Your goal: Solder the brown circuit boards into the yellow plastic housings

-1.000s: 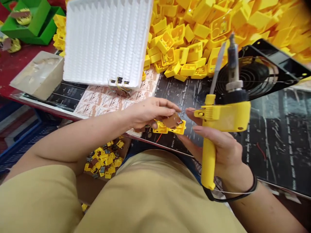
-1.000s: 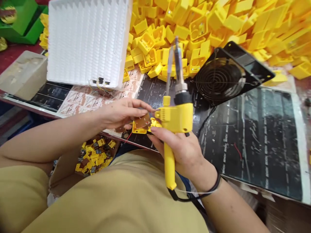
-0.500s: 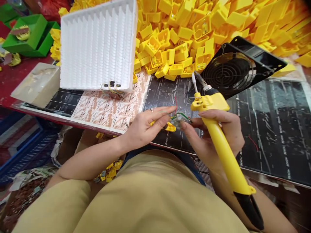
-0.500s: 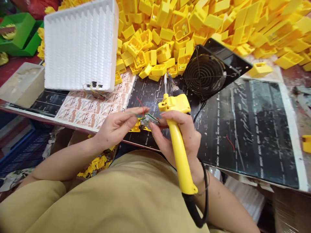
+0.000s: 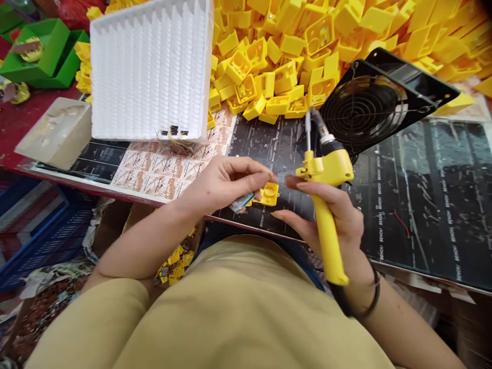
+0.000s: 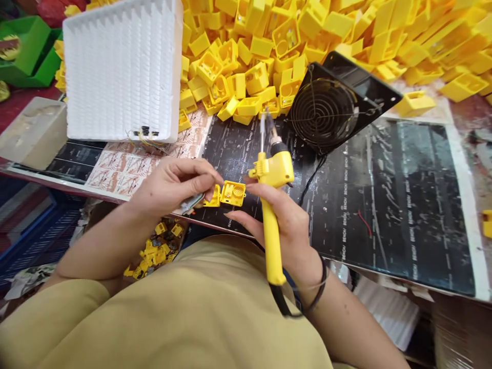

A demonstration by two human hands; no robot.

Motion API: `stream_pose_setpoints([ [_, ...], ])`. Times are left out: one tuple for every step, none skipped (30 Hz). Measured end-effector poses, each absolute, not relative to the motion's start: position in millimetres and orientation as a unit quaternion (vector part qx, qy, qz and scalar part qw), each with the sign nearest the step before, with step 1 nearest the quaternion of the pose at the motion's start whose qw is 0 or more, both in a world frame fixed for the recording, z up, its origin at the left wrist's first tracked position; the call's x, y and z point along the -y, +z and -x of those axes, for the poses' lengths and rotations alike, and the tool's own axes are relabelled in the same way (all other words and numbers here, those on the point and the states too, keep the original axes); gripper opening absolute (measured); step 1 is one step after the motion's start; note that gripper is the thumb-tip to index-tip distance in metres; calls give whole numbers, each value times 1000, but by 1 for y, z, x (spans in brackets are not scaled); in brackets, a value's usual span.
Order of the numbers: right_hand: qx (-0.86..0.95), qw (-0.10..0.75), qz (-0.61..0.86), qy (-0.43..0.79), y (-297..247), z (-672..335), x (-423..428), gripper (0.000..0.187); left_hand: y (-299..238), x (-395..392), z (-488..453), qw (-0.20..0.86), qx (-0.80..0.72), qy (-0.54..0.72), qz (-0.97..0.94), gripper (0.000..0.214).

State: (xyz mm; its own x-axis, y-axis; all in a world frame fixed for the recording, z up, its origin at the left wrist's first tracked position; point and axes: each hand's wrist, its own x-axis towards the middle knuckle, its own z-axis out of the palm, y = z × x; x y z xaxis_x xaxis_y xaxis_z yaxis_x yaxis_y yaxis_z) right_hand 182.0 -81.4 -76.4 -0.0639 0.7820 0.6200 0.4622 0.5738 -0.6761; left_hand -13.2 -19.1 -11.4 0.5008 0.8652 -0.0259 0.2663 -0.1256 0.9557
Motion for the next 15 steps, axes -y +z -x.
stream_pose_setpoints([
  [734,494,439,153,-80,-187,79,54,-8,16,19,468,-401,237,-751,21],
  [754,463,441,149,-85,-190,76,57,-7,13,24,404,-396,191,-802,17],
  [771,438,439,143,-89,-191,72,58,-7,11,27,336,-393,150,-843,15],
  [784,420,436,133,-93,-191,69,56,-10,9,28,272,-395,115,-870,16],
  [794,409,433,123,-97,-189,67,53,-13,9,28,219,-400,84,-886,17],
  [798,404,432,114,-99,-187,65,49,-17,8,27,179,-406,56,-895,18],
  [799,403,433,106,-100,-186,64,46,-21,9,25,152,-410,33,-899,18],
  [795,408,438,98,-99,-185,65,44,-24,9,23,134,-413,16,-901,18],
  [789,415,445,87,-96,-185,66,44,-26,10,22,126,-415,4,-901,18],
  [782,428,446,76,-92,-188,70,42,-27,10,21,124,-418,-3,-900,19],
  [776,444,443,66,-85,-192,74,39,-28,10,20,127,-420,-7,-899,19],
  [768,463,439,56,-78,-199,80,34,-27,10,20,132,-423,-10,-897,20],
  [765,480,426,53,-70,-207,86,28,-26,9,20,137,-425,-13,-895,21],
  [762,486,425,55,-62,-216,93,24,-25,9,20,142,-426,-18,-893,22],
  [754,488,435,61,-55,-225,100,26,-25,8,21,144,-426,-23,-893,22],
])
